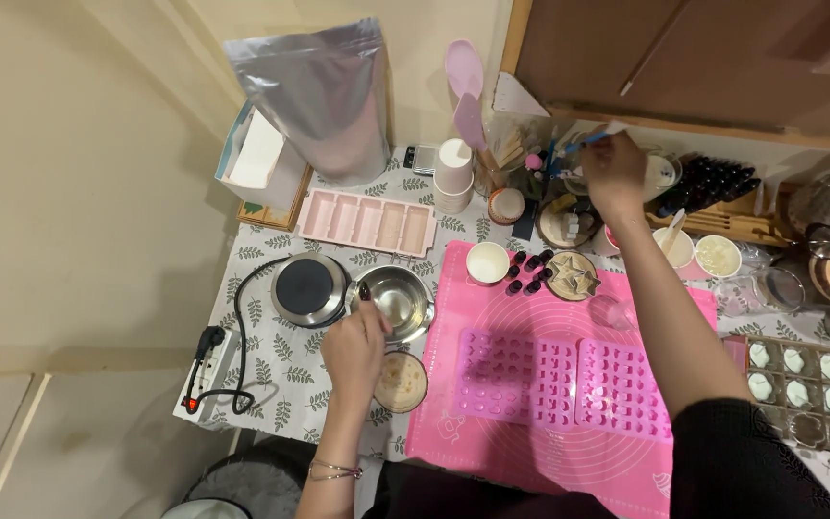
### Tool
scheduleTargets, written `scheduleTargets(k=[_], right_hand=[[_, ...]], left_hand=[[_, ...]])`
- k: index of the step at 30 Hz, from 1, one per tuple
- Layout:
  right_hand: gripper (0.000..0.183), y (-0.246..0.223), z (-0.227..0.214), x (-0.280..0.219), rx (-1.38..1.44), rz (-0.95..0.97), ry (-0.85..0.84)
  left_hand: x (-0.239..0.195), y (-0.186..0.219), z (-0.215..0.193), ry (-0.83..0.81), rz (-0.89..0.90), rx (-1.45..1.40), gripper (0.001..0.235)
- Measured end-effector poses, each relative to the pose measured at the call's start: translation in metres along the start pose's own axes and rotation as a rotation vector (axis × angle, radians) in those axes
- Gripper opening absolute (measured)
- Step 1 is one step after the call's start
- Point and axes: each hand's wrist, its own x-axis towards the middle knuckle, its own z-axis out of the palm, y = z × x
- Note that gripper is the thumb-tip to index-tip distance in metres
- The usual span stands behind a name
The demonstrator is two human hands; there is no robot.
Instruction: The person works at a craft table with pink silicone molds, small dropper bottles, and a melting pot. They use a dropper to add liquid from small bottles, wipe the dropper with a tissue, handle and reposition the silicone molds, and pour liquid from a paper cup near the melting pot.
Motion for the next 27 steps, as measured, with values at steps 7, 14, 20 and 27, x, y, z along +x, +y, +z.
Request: scheduleTargets(k=[7,14,20,27], right_hand=[[0.023,0.087,0.026,0.029,-0.674,-0.313,-0.092],[0.042,0.020,0.044,0.015,-0.821,-0.248,-0.042],[0.031,0.001,0.069,0.008,-0.903,-0.193,-0.276],[0.012,0.027,0.075,0.008,-0.871,-0.242,-0.121]], left_hand=[[0.002,0.029,-0.019,0.134,0.113,-0.240,0.016],[0.001,0.021,-0.011,-0.015,0.012,-0.102,0.028],[0.002,0.040,-0.022,0.002,0.011,-0.232,0.026],[0.000,0.029,-0.016,-0.002,0.007,-0.315,0.011]])
